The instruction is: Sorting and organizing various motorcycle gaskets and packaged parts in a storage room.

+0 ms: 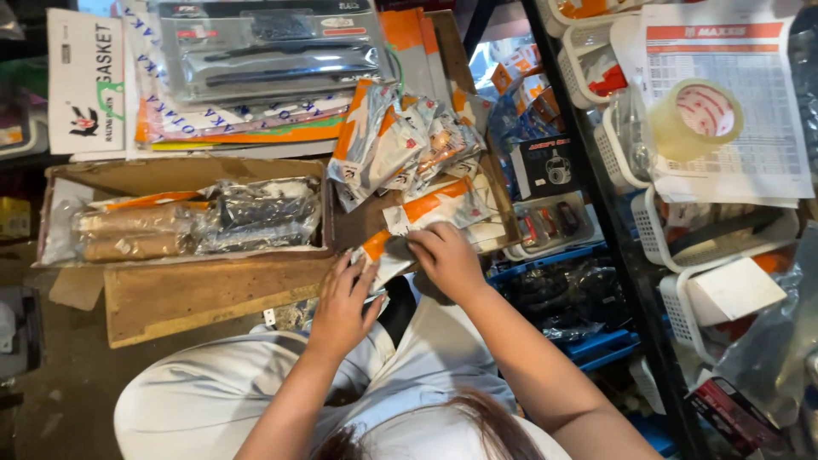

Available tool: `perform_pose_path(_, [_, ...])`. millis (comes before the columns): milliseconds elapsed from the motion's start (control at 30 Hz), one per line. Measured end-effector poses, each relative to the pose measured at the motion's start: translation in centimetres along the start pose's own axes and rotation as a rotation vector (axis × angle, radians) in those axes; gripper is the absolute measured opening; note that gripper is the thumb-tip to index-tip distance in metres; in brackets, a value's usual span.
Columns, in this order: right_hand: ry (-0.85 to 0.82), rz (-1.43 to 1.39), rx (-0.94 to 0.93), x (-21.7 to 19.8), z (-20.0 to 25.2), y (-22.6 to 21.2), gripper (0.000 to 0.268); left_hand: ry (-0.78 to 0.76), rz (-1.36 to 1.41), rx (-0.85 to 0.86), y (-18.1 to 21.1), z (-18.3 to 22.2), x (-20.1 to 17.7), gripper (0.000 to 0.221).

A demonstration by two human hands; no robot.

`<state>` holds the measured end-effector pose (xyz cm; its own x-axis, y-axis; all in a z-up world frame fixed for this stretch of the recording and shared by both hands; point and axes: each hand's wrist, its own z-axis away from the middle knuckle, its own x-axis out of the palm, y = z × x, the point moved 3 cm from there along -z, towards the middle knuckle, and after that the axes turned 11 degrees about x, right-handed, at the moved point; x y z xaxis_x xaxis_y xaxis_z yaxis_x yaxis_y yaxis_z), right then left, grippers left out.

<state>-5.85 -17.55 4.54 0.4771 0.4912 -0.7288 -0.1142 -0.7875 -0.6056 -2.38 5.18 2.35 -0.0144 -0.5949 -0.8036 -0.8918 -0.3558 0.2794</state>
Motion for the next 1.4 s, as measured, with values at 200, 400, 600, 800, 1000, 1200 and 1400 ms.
perform_pose_path(200, [0.051,0.015,0.116,1.7,-2.0,-1.3,0.023,0.006,0.022,0.096,-1.2,0.4,-0.8,0.043])
perform_pose_path(400, [-0.262,0.101,0.011,5.1,-0.3,-3.5,0.018,0.102,-0.029,0.141,-2.1,1.3,1.8,0.039])
perform_pose_path(600, [-0.110,0.307,0.077,4.8,-3.1,1.0,0.015,0.152,-0.057,0.094,-2.6,1.6,2.7,0.033])
perform_pose_path(800, [-0.182,0.211,0.169,5.1,-0.3,-3.0,0.014,0.207,-0.058,0.084,-2.5,1.2,2.3,0.026])
perform_pose_path(1000, [-0.184,0.202,0.120,3.3,0.3,-0.8,0.013,0.210,-0.071,0.064,-2.3,1.6,2.7,0.026])
perform_pose_path(1200, [0.018,0.318,0.111,1.7,0.3,3.7,0.015,0.223,-0.036,0.018,-2.0,1.3,2.1,0.023])
perform_pose_path(1400, [-0.121,0.128,0.120,3.4,2.9,-1.3,0.009,0.190,-0.021,0.020,-2.1,1.1,1.9,0.022])
